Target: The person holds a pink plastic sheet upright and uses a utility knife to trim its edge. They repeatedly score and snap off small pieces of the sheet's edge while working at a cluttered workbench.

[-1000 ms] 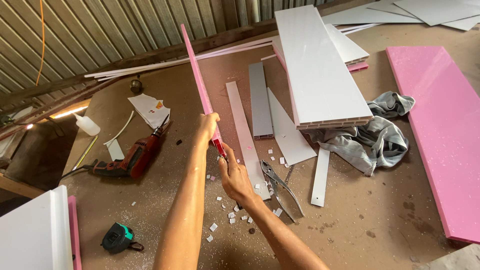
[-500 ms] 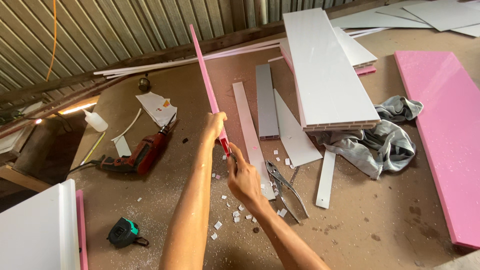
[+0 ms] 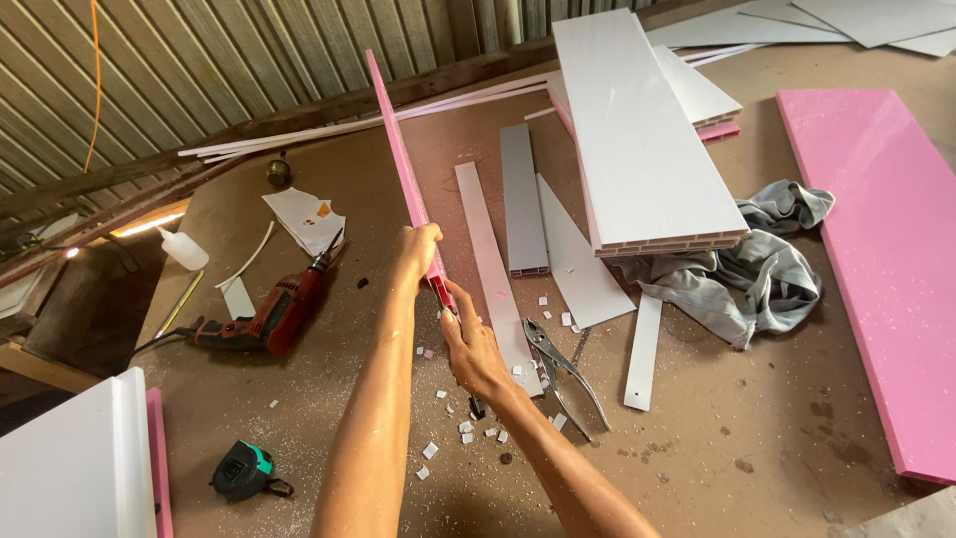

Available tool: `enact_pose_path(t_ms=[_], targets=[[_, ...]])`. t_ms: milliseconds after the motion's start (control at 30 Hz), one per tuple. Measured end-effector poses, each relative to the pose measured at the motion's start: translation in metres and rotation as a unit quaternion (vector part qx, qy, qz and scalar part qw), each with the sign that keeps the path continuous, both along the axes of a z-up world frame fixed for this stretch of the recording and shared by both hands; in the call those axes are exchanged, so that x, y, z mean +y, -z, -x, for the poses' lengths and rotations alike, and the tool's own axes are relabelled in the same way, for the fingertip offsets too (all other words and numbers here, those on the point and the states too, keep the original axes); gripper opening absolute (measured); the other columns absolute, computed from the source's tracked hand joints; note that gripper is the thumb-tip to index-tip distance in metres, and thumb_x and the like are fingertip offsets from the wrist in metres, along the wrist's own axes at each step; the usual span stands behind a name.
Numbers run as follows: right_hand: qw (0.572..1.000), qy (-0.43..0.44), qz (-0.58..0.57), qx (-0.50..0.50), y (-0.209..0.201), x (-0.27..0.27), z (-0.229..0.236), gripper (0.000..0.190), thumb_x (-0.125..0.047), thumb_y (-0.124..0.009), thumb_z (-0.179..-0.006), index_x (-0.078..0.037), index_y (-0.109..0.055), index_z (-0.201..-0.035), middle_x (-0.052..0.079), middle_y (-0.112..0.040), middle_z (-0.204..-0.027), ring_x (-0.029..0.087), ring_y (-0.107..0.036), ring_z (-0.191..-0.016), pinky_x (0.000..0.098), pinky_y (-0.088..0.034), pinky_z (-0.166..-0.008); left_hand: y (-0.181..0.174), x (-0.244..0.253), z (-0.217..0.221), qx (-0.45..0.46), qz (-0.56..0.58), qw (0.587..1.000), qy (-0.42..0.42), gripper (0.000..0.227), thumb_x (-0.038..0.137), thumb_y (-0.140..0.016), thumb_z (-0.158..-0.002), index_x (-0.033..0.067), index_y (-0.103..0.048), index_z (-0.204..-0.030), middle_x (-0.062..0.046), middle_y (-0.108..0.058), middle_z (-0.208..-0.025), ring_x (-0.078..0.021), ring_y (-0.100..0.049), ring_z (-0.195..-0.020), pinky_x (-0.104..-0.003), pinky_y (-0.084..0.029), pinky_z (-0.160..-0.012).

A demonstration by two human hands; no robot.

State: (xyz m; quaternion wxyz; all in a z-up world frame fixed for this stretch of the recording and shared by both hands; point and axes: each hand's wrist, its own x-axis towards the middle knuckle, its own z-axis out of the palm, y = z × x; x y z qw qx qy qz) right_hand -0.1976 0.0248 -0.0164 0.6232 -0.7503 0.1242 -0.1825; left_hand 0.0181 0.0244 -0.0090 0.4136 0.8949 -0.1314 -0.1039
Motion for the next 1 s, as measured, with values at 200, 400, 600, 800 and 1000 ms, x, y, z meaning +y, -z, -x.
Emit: enact_pose_path(t_ms=[200, 400, 600, 800, 1000], targets=[[0.999, 0.003, -0.036, -0.012, 0.016, -0.003, -0.011, 0.049, -0.034, -0.031, -0.108, -0.023, -0.034, -0.156, 0.005, -0.058, -0.063, 0.016, -0.047, -0.055, 0.0372, -0.049, -0.067, 0.042, -0.021, -0.034, -0.013, -0.024, 1.0, -0.005, 0.07, 0.046, -0.064, -0.068, -0.0005, -0.068, -0.12, -0.019, -0.072, -0.122, -0.0363, -0.065, -0.123, -0.046, -0.047, -0.101], [1.0, 0.004, -0.021, -0.021, 0.024, -0.007, -0.016, 0.052, -0.038, -0.027, -0.107, -0.02, -0.029, -0.156, 0.006, -0.057, -0.063, 0.016, -0.051, -0.052, 0.0361, -0.048, -0.062, 0.025, -0.028, -0.017, -0.007, -0.015, 1.0, -0.009, 0.071, 0.044, -0.064, -0.066, -0.0005, -0.067, -0.12, -0.02, -0.072, -0.118, -0.0358, -0.067, -0.12, -0.047, -0.05, -0.097], [0.999, 0.012, 0.046, -0.016, 0.032, -0.004, -0.021, 0.05, -0.036, -0.031, -0.105, -0.026, -0.03, -0.154, 0.021, -0.065, -0.079, 0.04, -0.066, -0.073, 0.0518, -0.052, -0.076, 0.02, -0.021, -0.017, -0.015, 0.0, 1.0, -0.019, 0.068, 0.041, -0.063, -0.068, -0.005, -0.07, -0.118, -0.021, -0.074, -0.116, -0.0377, -0.067, -0.118, -0.047, -0.05, -0.097], [0.975, 0.074, 0.201, 0.053, 0.0, 0.013, -0.008, 0.049, -0.03, -0.035, -0.106, -0.023, -0.032, -0.154, 0.03, -0.07, -0.094, 0.05, -0.071, -0.087, 0.0565, -0.055, -0.08, 0.044, -0.027, -0.04, -0.032, 0.024, 0.999, -0.026, 0.064, 0.041, -0.065, -0.067, -0.0046, -0.074, -0.112, -0.021, -0.074, -0.115, -0.0377, -0.068, -0.119, -0.047, -0.05, -0.094], [0.982, 0.103, 0.153, 0.047, 0.006, 0.021, -0.006, 0.046, -0.032, -0.033, -0.108, -0.024, -0.041, -0.152, 0.026, -0.074, -0.093, 0.033, -0.072, -0.067, 0.0416, -0.059, -0.063, -0.022, 0.001, 0.023, -0.001, 0.002, 1.0, 0.004, 0.068, 0.045, -0.062, -0.07, -0.0016, -0.073, -0.118, -0.016, -0.073, -0.122, -0.0324, -0.066, -0.122, -0.041, -0.049, -0.099]])
